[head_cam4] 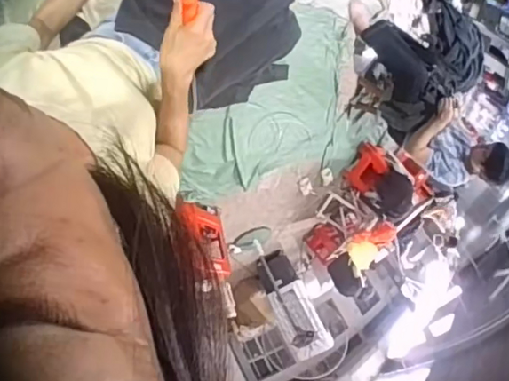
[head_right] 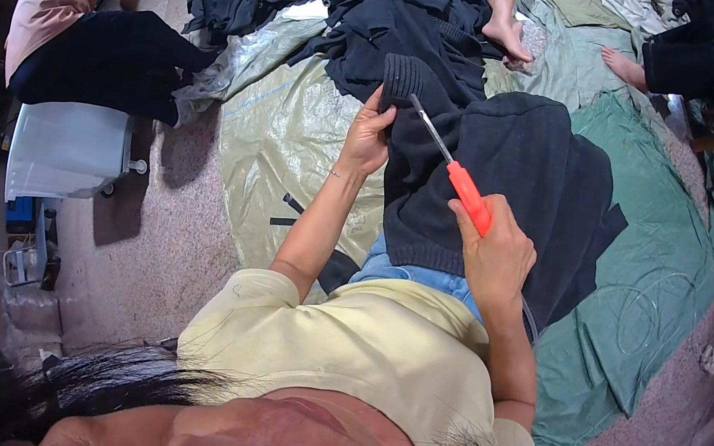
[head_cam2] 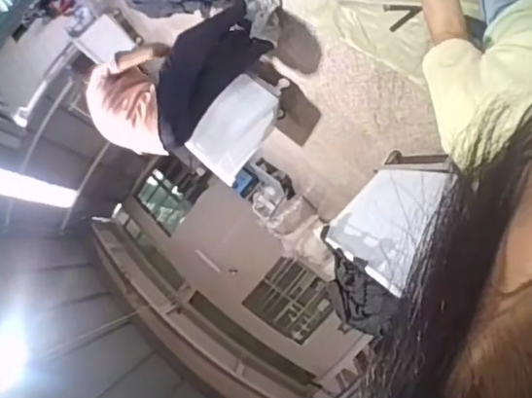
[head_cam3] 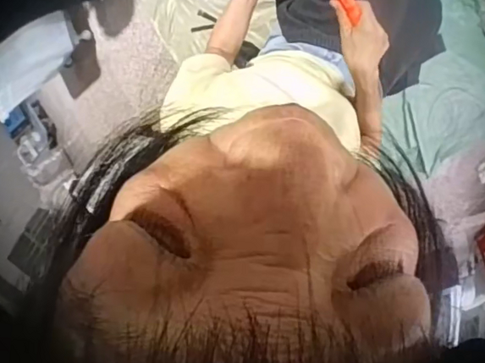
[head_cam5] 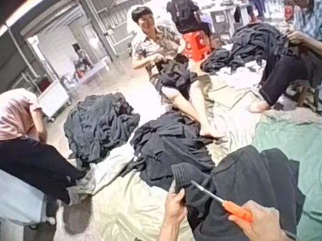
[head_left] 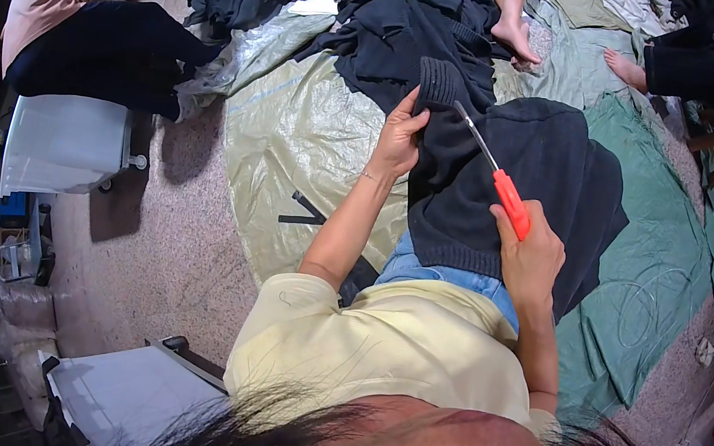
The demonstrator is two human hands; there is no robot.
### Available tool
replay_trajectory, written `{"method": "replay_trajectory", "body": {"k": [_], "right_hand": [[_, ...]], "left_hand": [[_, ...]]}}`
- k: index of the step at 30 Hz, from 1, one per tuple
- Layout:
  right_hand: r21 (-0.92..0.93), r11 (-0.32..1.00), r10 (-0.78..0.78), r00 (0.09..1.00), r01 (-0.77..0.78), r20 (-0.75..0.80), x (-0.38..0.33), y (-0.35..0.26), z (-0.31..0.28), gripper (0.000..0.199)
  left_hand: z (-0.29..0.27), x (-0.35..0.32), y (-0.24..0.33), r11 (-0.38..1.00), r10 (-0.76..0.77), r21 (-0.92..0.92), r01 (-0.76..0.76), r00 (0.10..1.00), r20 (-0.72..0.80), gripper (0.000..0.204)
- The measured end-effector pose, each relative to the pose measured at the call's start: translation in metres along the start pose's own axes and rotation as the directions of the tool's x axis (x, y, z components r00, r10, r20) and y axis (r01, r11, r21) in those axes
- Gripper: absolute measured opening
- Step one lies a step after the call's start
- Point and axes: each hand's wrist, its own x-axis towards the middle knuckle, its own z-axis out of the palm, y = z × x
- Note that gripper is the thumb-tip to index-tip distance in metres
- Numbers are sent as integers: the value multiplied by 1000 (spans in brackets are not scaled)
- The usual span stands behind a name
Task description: Using scissors to trim threads and finish black garments on a manufacturing floor.
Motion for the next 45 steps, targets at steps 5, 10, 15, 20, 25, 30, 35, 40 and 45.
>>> {"method": "replay_trajectory", "body": {"k": [5, 10, 15, 20, 25, 30, 35, 40, 45], "right_hand": [[-97, 994, 64, 996, -58, 60, 0, 9, -1, 36], [-6, 999, 45, 999, -45, 23, -1, 8, -4, 36], [-89, 996, -7, 999, 10, 34, -8, 16, 1, 36], [-95, 992, 105, 974, -87, 202, -9, 16, -4, 35], [-7, 989, 145, 977, -145, 154, -10, 16, -6, 33], [-45, 994, 108, 984, -102, 140, -13, 22, -1, 33], [-83, 994, 78, 986, -67, 148, -15, 26, 6, 36], [-181, 983, 77, 966, -32, 245, -15, 27, 11, 41], [-138, 990, 76, 958, -39, 277, -15, 26, 13, 39]], "left_hand": [[2, -1, 3, 999, 2, -33, -1, 1000, 13, 44], [-2, 5, 9, 999, -38, -16, 38, 999, 2, 36], [0, 16, 21, 985, -119, -125, 118, 993, -6, 32], [-25, 17, 25, 976, -183, -139, 166, 976, -118, 38], [-57, 16, 8, 893, -417, -292, 343, 873, -251, 52], [-96, 5, -21, 879, -476, -116, 462, 849, -229, 30], [-72, 8, 1, 921, -379, -190, 340, 895, -233, 36], [-91, -6, -1, 905, -385, 55, 423, 866, -319, 38], [-90, -10, 5, 901, -433, -131, 414, 832, -346, 36]]}}
